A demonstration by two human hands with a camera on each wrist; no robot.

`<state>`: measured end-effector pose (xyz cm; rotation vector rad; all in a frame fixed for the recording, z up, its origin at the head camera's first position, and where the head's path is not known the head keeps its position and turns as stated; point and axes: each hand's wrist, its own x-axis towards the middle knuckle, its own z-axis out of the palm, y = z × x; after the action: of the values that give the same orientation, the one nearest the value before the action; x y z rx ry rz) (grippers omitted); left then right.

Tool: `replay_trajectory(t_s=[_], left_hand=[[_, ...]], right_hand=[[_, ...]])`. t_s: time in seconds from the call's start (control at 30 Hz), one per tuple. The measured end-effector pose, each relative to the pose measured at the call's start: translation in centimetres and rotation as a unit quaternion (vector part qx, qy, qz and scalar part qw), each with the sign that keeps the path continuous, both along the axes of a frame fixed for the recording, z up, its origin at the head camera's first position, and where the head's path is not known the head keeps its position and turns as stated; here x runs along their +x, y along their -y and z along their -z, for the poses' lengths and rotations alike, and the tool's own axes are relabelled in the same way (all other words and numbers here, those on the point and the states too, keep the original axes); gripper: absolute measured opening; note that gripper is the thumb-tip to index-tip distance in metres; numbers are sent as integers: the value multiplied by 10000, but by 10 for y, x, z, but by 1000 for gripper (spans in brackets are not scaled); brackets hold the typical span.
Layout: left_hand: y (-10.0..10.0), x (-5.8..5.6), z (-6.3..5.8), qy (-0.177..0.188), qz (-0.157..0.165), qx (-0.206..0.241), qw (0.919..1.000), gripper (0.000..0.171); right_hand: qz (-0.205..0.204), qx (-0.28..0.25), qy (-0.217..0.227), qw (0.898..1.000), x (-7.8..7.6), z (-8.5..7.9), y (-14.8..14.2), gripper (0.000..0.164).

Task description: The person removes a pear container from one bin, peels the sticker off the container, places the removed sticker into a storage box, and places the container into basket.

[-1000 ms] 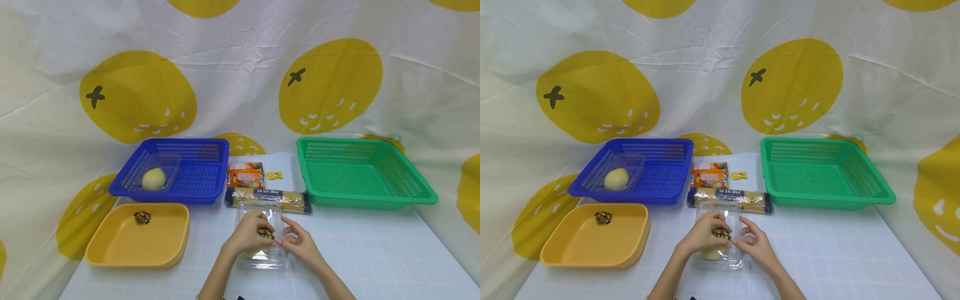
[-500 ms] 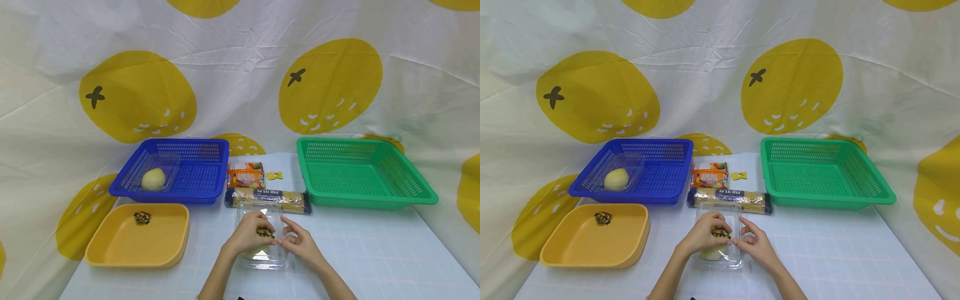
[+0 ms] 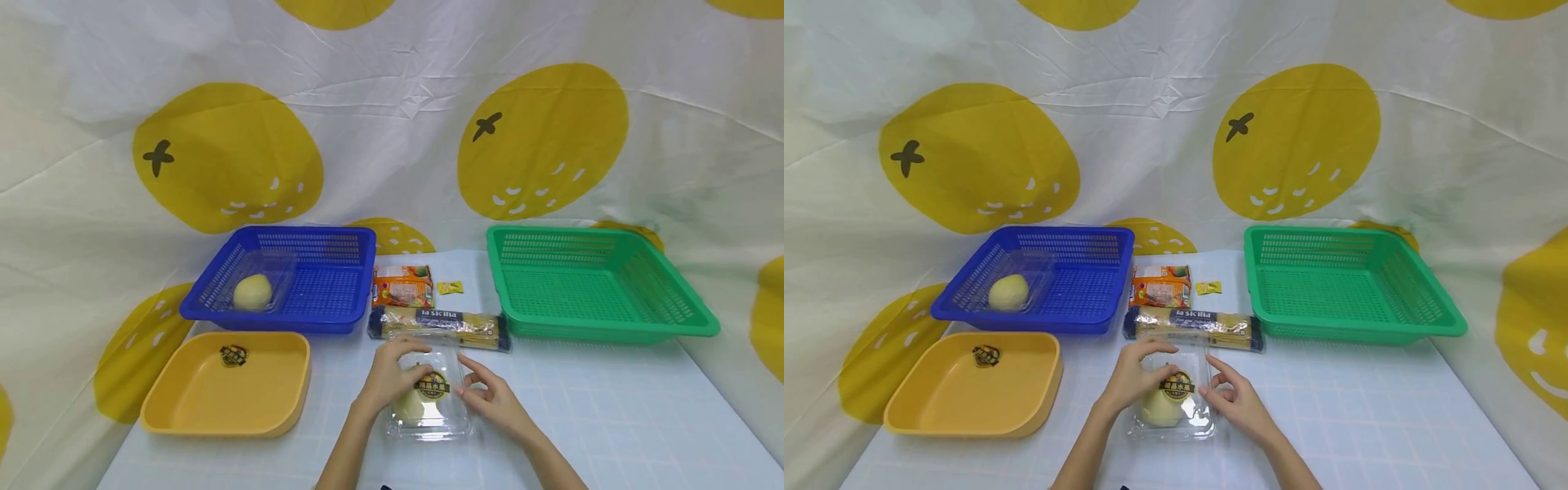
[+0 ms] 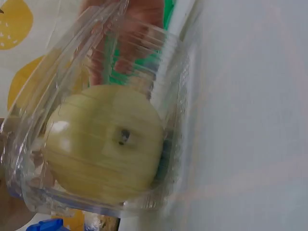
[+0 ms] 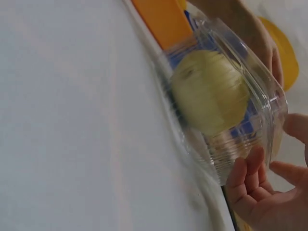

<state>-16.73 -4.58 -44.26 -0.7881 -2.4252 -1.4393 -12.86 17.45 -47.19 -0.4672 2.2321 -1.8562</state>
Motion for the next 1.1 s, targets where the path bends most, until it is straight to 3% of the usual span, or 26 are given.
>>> replay_trajectory(t_s=[0.13,0.27,0.4,0.57,0.7,0.87,1.1], left_hand=[[9,-7,4,-242,-483,-43,9985,35],[18,-15,5,61,-543,-199,9983,47],[25,-22,9,586,-370,-100,9975,56],[30,-23,15,1161,-152,360,9925,60],[35,-20,15,1254,-310,494,9904,55],[46,-10,15,1276,-654,445,9887,47],[58,2,14,1345,-890,124,9868,53]], right_hand=[[-137,43,235,9996,8,0,0,72],[-699,-141,290,9970,16,1,-2,91],[-1020,61,410,9939,22,0,-4,106],[-1198,15,473,9917,21,0,-7,103],[-1338,-249,361,9900,16,2,-15,95],[-984,-371,452,9934,9,2,-25,79],[-177,-461,568,9972,1,1,-27,68]])
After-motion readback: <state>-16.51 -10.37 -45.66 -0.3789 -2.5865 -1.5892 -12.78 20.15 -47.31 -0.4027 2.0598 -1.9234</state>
